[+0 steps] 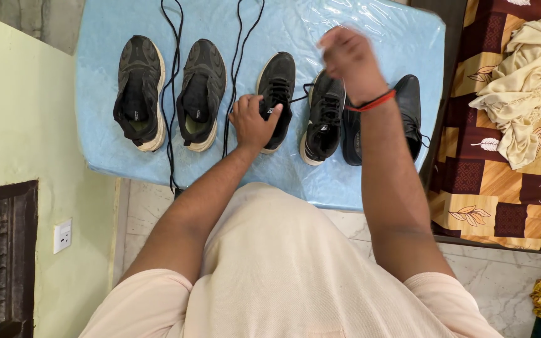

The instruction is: The person sits at a table with several pairs of shoes laid out and removes the laces from the shoes, pulling the laces out through the eyelets. They then thread the laces back through the eyelets to re-lace the shoes, working on one shoe at a time.

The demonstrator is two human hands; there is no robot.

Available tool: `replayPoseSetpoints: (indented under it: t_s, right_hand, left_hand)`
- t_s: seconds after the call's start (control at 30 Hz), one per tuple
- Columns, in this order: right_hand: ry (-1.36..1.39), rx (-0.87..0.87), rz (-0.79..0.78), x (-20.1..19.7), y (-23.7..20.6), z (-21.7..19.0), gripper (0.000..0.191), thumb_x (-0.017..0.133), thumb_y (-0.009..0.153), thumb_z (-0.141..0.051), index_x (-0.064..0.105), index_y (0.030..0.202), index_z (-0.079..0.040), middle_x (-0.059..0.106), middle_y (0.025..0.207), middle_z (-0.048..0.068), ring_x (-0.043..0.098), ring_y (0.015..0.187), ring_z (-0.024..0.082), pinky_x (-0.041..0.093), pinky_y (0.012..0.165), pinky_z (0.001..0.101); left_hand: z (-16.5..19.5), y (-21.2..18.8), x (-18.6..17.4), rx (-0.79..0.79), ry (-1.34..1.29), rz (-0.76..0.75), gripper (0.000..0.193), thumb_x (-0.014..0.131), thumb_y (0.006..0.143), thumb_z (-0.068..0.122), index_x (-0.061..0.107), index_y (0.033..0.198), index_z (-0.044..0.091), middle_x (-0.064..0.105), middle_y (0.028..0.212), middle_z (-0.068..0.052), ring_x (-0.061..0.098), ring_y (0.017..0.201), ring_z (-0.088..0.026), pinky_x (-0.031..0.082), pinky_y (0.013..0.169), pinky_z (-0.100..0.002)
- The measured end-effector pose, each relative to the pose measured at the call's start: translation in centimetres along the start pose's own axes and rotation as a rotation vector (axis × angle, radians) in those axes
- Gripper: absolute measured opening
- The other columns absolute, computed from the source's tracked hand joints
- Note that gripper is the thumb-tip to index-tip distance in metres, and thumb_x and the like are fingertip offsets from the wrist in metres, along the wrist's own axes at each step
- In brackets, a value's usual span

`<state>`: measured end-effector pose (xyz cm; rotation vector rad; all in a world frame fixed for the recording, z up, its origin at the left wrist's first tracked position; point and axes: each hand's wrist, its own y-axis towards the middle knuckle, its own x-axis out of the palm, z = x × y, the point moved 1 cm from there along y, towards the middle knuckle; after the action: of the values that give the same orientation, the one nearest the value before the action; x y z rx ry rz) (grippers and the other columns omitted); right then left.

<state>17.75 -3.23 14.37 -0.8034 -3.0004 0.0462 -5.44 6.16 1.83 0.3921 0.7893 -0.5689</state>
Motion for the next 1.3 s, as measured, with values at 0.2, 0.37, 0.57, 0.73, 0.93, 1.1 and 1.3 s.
replayPoseSetpoints:
  t_s: [0.2, 0.37, 0.57, 0.73, 0.93, 1.1, 1.3]
  right_hand:
    - [-0.765, -0.111, -0.265, 4.8, 1.0, 5.1, 0.018, 0.067, 0.089, 0.001, 0.078, 0.102, -0.003, 0.071, 0.093, 0.01, 0.068, 0.084, 0.027, 0.055, 0.075, 0.0392]
    - [-0.994, -0.184, -0.349, 7.1, 2.2, 9.2, 0.018, 0.069, 0.079, 0.005, 0.078, 0.091, -0.006, 0.07, 0.094, 0.014, 0.068, 0.092, 0.035, 0.055, 0.079, 0.0432]
    - [-0.946, -0.08, -0.314, 8.5, 2.6, 10.7, 0.032, 0.068, 0.084, 0.004, 0.07, 0.114, -0.006, 0.07, 0.098, 0.014, 0.068, 0.092, 0.035, 0.054, 0.079, 0.0443]
    - [-1.013, -0.065, -0.439, 9.5, 3.1, 10.3, 0.058, 0.069, 0.08, 0.005, 0.057, 0.135, -0.008, 0.07, 0.102, 0.017, 0.068, 0.095, 0.038, 0.054, 0.081, 0.0458]
    - [-1.149, -0.012, -0.663, 10.4, 4.1, 9.5, 0.066, 0.076, 0.071, 0.003, 0.052, 0.131, -0.007, 0.069, 0.105, 0.022, 0.068, 0.101, 0.042, 0.055, 0.082, 0.0469]
    - [-1.238, 0.141, -0.746, 10.6, 4.7, 9.9, 0.055, 0.075, 0.081, -0.002, 0.054, 0.132, -0.008, 0.072, 0.101, 0.021, 0.07, 0.099, 0.042, 0.055, 0.084, 0.0477]
    - [-0.984, -0.499, -0.394, 9.1, 4.3, 10.3, 0.042, 0.077, 0.06, -0.003, 0.073, 0.101, -0.004, 0.074, 0.101, 0.016, 0.07, 0.094, 0.041, 0.056, 0.081, 0.0449]
  left_hand:
    - [-0.8, 2.2, 1.5, -0.153, -0.029, -0.148, 0.041, 0.079, 0.084, 0.037, 0.072, 0.11, 0.006, 0.065, 0.107, -0.012, 0.062, 0.107, -0.034, 0.052, 0.09, -0.045]
    - [0.1, 2.0, 1.0, -0.112, 0.018, -0.154, 0.037, 0.08, 0.082, 0.032, 0.072, 0.106, 0.005, 0.064, 0.106, -0.015, 0.061, 0.106, -0.036, 0.052, 0.089, -0.046]
    - [0.5, 2.0, 0.5, -0.12, 0.02, -0.196, 0.033, 0.08, 0.081, 0.029, 0.069, 0.098, 0.003, 0.063, 0.106, -0.016, 0.06, 0.107, -0.037, 0.052, 0.09, -0.047]
    - [0.1, 1.7, 0.3, -0.104, -0.026, -0.206, 0.03, 0.082, 0.079, 0.025, 0.069, 0.096, 0.003, 0.064, 0.105, -0.015, 0.061, 0.107, -0.036, 0.052, 0.091, -0.047]
    - [-0.2, 1.2, 0.5, -0.095, -0.052, -0.144, 0.031, 0.083, 0.076, 0.022, 0.07, 0.097, 0.005, 0.065, 0.105, -0.013, 0.061, 0.107, -0.036, 0.052, 0.09, -0.048]
    - [-0.4, 1.0, 0.8, -0.073, -0.054, -0.129, 0.028, 0.081, 0.08, 0.022, 0.069, 0.1, 0.005, 0.065, 0.104, -0.012, 0.061, 0.106, -0.035, 0.052, 0.091, -0.047]
    - [-1.0, 0.8, 1.2, -0.101, -0.122, -0.115, 0.028, 0.078, 0.081, 0.019, 0.073, 0.105, 0.007, 0.062, 0.102, -0.012, 0.061, 0.104, -0.035, 0.052, 0.088, -0.045]
